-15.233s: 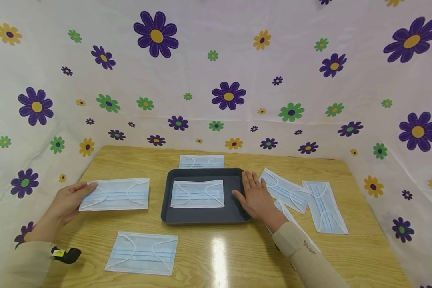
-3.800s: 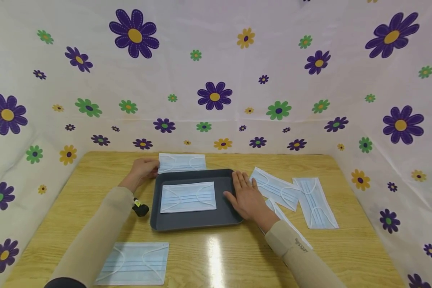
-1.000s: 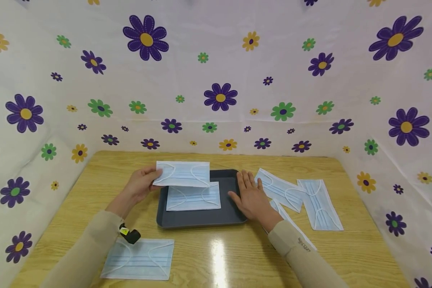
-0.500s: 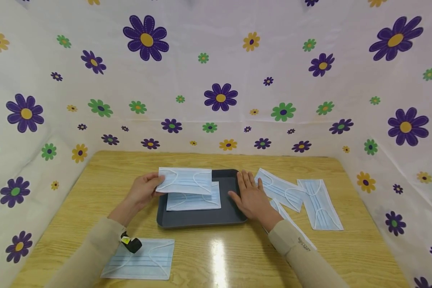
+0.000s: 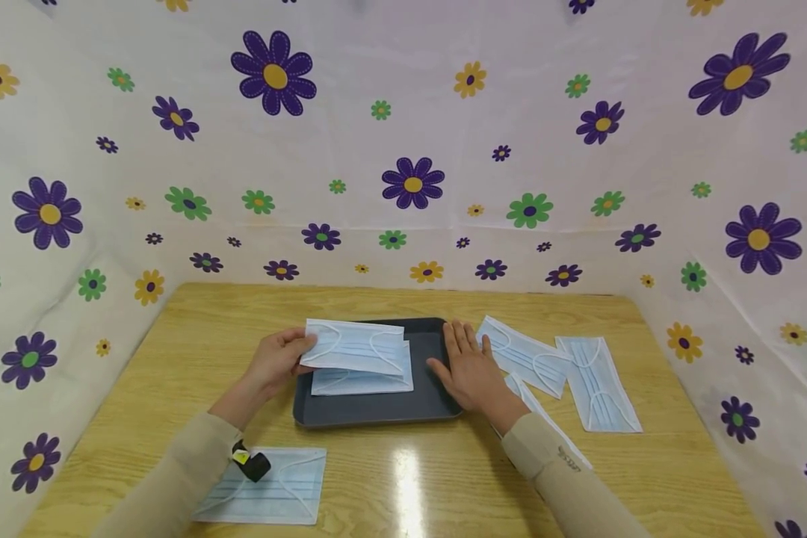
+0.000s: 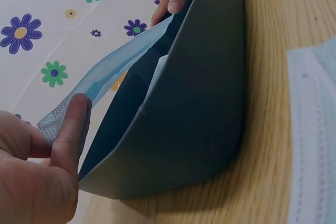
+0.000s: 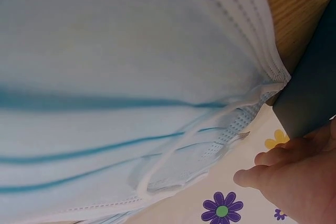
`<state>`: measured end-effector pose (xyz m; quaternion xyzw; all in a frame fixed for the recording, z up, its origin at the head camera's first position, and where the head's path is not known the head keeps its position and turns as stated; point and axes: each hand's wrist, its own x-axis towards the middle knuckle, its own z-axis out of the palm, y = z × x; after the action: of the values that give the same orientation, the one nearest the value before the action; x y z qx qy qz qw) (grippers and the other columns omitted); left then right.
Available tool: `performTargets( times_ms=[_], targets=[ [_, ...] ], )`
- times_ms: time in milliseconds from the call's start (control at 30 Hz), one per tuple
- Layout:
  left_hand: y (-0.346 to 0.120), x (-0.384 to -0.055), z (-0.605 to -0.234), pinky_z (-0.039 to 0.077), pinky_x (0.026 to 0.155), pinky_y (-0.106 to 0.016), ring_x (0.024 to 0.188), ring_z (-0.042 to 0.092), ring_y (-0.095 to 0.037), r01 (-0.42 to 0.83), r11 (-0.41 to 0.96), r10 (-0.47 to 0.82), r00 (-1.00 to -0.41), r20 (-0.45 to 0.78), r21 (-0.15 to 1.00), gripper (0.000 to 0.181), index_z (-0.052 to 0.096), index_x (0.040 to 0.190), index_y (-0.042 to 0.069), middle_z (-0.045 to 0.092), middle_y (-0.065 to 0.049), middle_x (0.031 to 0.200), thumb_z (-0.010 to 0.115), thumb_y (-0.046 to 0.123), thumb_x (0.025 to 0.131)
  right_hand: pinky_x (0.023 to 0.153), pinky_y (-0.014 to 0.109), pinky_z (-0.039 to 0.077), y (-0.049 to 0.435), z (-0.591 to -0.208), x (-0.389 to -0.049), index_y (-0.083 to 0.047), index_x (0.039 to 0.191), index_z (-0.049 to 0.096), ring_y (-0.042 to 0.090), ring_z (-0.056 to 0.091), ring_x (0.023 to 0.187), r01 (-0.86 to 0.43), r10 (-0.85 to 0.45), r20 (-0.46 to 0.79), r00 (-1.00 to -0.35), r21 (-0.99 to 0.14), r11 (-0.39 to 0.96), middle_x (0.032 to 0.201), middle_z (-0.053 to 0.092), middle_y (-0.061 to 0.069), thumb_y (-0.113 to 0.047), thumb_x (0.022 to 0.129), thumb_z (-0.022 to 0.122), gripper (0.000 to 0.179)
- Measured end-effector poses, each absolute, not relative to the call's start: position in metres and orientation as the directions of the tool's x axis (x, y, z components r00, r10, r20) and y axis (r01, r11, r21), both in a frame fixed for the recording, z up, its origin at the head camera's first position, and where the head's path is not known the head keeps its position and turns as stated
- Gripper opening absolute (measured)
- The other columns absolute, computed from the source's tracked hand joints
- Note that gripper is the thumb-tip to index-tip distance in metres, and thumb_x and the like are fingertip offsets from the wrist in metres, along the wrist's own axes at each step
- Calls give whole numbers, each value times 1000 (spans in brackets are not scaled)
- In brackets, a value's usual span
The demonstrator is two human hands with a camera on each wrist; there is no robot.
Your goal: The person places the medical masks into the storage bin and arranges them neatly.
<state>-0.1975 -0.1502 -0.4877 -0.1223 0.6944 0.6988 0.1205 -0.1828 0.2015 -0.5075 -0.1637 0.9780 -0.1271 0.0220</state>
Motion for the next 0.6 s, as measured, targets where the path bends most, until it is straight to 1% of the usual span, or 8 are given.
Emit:
performTargets(
  times_ms=[100, 600],
  targets=[
    [-146, -197, -489, 61, 65, -22, 73, 70, -7, -332, -5, -3, -943, -332, 943, 38, 61, 139, -9, 70, -6, 96, 61, 11, 107, 125, 73, 17, 202, -508, -183, 4, 166, 18, 47, 19, 160, -314, -325, -4, -946, -254, 915, 173, 20, 27, -51, 111, 45, 82],
    [-138, -193, -489, 62, 67, -23, 75, 73, -7, -344, -2, -14, -939, -344, 939, 36, 62, 139, -8, 75, -15, 108, 60, 10, 108, 125, 73, 17, 202, -508, -182, 4, 166, 17, 48, 19, 160, -318, -332, -10, -943, -261, 911, 173, 18, 26, -50, 111, 44, 82]
  ],
)
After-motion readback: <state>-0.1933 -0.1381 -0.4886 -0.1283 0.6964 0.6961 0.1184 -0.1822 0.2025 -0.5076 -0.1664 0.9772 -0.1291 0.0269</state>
